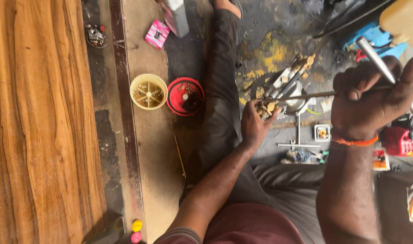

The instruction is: The person sits on the floor and uses a T-handle wrench to tighten bolts on a carburetor assembly. They then wipe the assembly with a rag and clean a small metal component with a cloth.

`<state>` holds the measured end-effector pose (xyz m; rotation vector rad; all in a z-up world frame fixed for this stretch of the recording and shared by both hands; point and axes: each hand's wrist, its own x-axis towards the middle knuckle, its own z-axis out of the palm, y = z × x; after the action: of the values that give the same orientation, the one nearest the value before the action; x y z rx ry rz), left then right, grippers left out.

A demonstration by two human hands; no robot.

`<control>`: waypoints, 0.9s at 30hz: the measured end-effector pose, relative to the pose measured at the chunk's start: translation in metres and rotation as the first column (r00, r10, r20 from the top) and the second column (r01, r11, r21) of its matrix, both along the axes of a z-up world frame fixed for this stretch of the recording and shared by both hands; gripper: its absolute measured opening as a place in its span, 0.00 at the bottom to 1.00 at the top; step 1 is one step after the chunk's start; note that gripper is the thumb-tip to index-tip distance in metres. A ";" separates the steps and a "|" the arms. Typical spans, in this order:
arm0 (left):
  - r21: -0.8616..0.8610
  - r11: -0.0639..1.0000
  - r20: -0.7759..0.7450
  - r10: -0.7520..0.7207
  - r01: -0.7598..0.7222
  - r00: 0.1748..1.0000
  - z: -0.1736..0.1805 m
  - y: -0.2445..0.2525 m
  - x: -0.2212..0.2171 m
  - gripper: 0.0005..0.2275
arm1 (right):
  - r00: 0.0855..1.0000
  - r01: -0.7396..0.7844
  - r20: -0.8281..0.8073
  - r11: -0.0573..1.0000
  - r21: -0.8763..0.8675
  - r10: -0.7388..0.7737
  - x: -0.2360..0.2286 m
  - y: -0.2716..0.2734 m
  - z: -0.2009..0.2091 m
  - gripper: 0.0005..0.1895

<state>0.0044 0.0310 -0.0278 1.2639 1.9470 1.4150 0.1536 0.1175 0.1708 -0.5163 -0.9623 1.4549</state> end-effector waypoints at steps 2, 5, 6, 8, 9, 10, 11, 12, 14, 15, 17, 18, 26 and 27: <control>0.000 1.000 -0.004 -0.008 0.008 1.000 -0.003 -0.011 0.006 0.29 | 1.000 0.016 -0.014 0.999 -0.039 -0.016 0.004 -0.013 -0.004 0.36; 0.013 1.000 0.014 -0.024 0.023 1.000 -0.007 -0.008 0.005 0.28 | 1.000 -0.001 -0.026 0.997 -0.078 -0.001 0.004 -0.007 -0.007 0.35; 0.002 1.000 0.018 -0.030 0.030 0.999 -0.007 -0.008 0.005 0.28 | 1.000 -0.015 -0.020 0.997 -0.078 0.013 0.005 -0.005 -0.007 0.35; -0.020 0.999 0.026 -0.046 0.047 0.999 -0.007 -0.011 0.004 0.29 | 0.999 -0.045 0.001 0.997 -0.059 0.045 0.004 -0.005 -0.005 0.35; -0.008 0.999 0.011 -0.043 0.043 0.999 -0.005 -0.008 0.004 0.28 | 0.998 -0.068 0.009 0.997 -0.039 0.068 0.003 -0.005 -0.002 0.34; 0.004 0.999 -0.004 -0.040 0.040 0.999 -0.004 -0.006 0.003 0.28 | 0.996 -0.091 0.018 0.996 -0.018 0.091 -0.001 -0.005 0.000 0.33; 0.009 0.999 -0.017 -0.039 0.039 0.999 -0.002 -0.008 0.003 0.28 | 0.993 -0.114 0.022 0.993 -0.010 0.115 -0.005 -0.010 0.002 0.31; 0.004 0.999 -0.051 -0.037 0.038 0.998 -0.001 -0.009 0.002 0.29 | 0.993 -0.070 0.099 0.997 0.042 0.065 -0.011 -0.014 0.004 0.28; -0.007 0.999 -0.117 -0.042 0.042 0.992 0.000 -0.008 0.002 0.30 | 0.943 0.074 0.303 0.976 0.207 -0.136 -0.024 -0.021 0.009 0.23; 0.025 0.999 -0.164 -0.038 0.042 0.986 0.001 -0.005 0.000 0.30 | 0.869 0.146 0.407 0.931 0.336 -0.283 -0.034 -0.022 0.010 0.23; 0.089 0.995 -0.255 -0.025 0.049 0.967 0.002 0.001 -0.004 0.30 | 0.642 0.206 0.523 0.784 0.586 -0.560 -0.051 -0.019 0.014 0.27; 0.099 0.993 -0.245 -0.036 0.062 0.969 0.001 0.002 -0.005 0.30 | 0.548 0.194 0.546 0.731 0.654 -0.634 -0.055 -0.015 0.019 0.26; 0.100 0.989 -0.201 -0.092 0.114 0.975 -0.003 0.004 -0.003 0.31 | 0.129 -0.418 0.786 0.686 0.596 -0.604 -0.038 -0.004 0.063 0.27; 0.102 0.989 -0.206 -0.086 0.109 0.975 -0.004 0.001 -0.002 0.31 | 0.081 -0.473 0.803 0.686 0.553 -0.591 -0.034 -0.003 0.066 0.27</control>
<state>0.0026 0.0323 -0.0320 1.5882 1.9243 1.4128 0.1198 0.1144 0.2369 -0.9537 -2.5264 0.1306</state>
